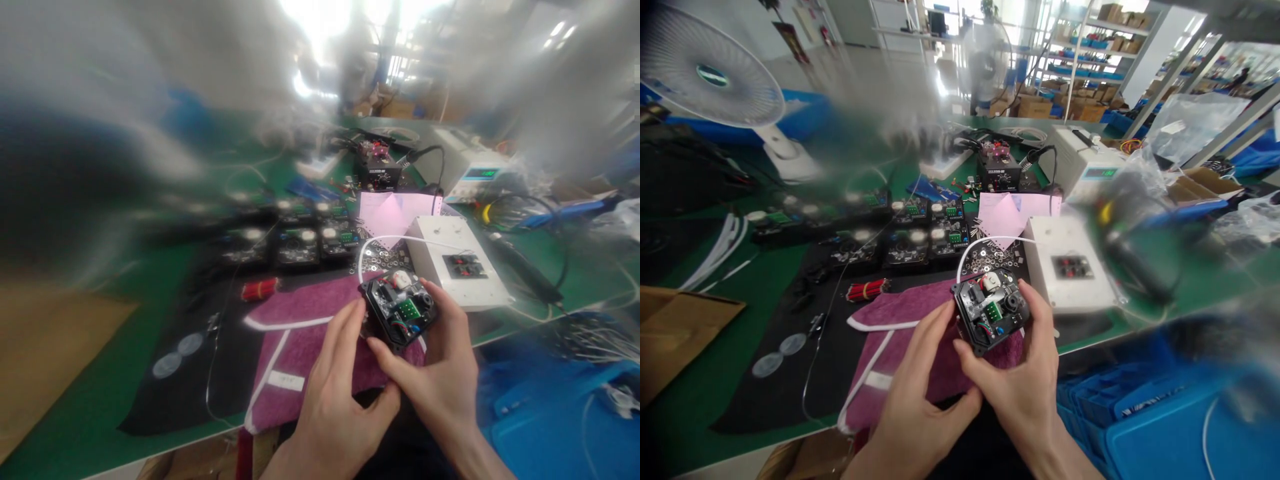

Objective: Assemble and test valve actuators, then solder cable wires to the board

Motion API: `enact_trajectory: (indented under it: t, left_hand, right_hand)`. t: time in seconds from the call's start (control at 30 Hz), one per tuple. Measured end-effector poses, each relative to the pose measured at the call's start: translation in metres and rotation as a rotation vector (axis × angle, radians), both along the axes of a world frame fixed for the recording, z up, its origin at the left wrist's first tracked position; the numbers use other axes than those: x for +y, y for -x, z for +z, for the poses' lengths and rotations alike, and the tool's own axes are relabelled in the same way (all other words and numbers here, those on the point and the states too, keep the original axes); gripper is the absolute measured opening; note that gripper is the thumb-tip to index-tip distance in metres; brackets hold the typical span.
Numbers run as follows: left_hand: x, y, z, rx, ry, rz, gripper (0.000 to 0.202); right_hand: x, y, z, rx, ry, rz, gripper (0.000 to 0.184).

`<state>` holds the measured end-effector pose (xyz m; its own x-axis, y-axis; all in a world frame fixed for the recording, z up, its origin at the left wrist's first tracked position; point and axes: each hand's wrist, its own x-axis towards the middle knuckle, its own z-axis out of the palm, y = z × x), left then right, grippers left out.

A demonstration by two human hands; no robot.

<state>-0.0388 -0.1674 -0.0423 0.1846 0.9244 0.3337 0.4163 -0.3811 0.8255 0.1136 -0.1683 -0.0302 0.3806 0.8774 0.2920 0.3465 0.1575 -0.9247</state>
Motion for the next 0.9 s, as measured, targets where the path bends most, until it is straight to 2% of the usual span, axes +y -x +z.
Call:
enact_trajectory:
  t: [0.13,0.27,0.4,0.5,0.57,0.63,0.73,0.8,0.9]
  left_hand:
    - [-0.001,0.005,0.000,0.030,-0.043,0.042,0.085]
    - [-0.005,0.013,0.003,0.029,-0.082,0.045,0.079]
    - [0.000,0.037,0.007,0.052,-0.111,-0.026,0.071]
    - [0.021,0.056,0.012,0.040,-0.062,-0.001,0.081]
    - [0.042,0.062,0.017,0.057,-0.029,-0.107,0.101]
    - [0.063,0.060,0.023,0.096,-0.004,-0.298,0.116]
    - [0.087,0.046,0.029,0.078,-0.025,-0.532,0.122]
    - [0.097,0.035,0.030,0.040,-0.024,-0.605,0.122]
    - [0.108,0.022,0.028,0.014,0.018,-0.632,0.121]
  right_hand:
    - [-0.005,0.007,0.001,0.005,0.000,0.030,0.110]
    - [-0.003,0.009,0.007,0.058,0.004,0.079,0.097]
    - [0.011,-0.011,0.017,0.268,0.032,0.305,0.079]
    - [0.022,-0.032,0.024,0.228,0.024,0.503,0.077]
    - [0.028,-0.045,0.028,0.157,0.043,0.631,0.081]
    - [0.033,-0.055,0.032,0.103,0.054,0.740,0.084]
    - [0.040,-0.065,0.037,0.034,0.065,0.817,0.085]
    - [0.043,-0.071,0.037,0.006,0.070,0.808,0.085]
    - [0.045,-0.078,0.032,-0.017,0.052,0.766,0.085]
